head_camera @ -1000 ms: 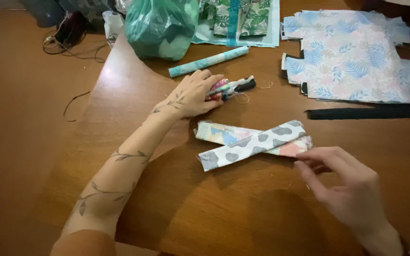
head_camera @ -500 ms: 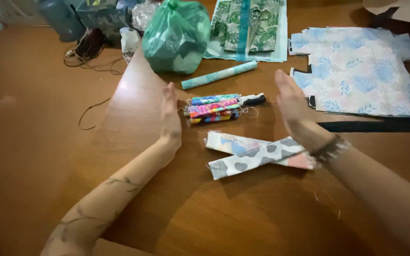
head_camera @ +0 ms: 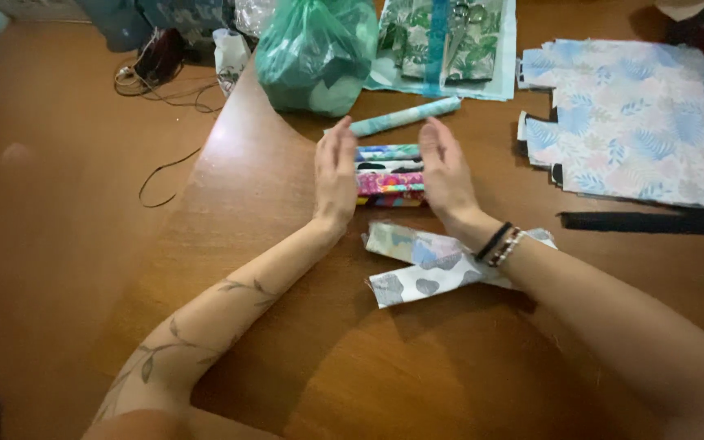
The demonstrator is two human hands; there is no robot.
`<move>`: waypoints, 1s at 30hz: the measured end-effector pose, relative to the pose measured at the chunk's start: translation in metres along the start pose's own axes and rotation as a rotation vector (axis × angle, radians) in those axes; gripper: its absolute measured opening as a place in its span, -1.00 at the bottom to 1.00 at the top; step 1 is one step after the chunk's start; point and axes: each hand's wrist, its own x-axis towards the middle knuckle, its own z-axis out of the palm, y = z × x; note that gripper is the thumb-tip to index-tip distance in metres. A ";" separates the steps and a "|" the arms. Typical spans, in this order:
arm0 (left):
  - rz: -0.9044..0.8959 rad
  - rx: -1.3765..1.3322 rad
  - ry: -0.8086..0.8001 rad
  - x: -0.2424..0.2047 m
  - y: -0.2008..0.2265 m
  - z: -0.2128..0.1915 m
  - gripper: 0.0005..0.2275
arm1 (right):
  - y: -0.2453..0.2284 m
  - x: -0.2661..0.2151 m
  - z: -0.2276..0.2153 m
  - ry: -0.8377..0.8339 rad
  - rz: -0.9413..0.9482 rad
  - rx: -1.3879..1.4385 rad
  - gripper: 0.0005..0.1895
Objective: Folding and rolling small strips of patterned fabric on a work table
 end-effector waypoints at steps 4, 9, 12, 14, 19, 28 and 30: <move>0.489 0.460 -0.248 0.003 0.009 -0.012 -0.47 | 0.042 0.048 -0.033 0.008 -0.279 -0.105 -0.51; 0.711 0.920 -0.482 -0.011 0.033 0.003 -0.05 | 0.037 0.082 -0.056 -0.159 -0.806 -1.015 -0.45; 0.602 1.020 -0.536 -0.015 0.038 0.017 -0.02 | 0.030 0.091 -0.052 -0.333 -0.634 -1.119 -0.39; 0.571 1.038 -0.551 -0.014 0.036 0.021 -0.03 | 0.053 0.102 -0.050 -0.338 -0.649 -1.140 -0.44; 0.540 1.057 -0.569 -0.010 0.037 0.022 -0.01 | 0.062 0.081 -0.051 -0.366 -0.640 -1.148 -0.43; 0.584 1.045 -0.585 0.003 0.014 0.005 -0.12 | -0.003 0.013 -0.099 -0.285 -0.798 -1.070 -0.62; 0.610 1.058 -0.669 0.004 0.019 -0.011 -0.18 | -0.030 -0.015 -0.120 -0.352 -0.789 -1.019 -0.51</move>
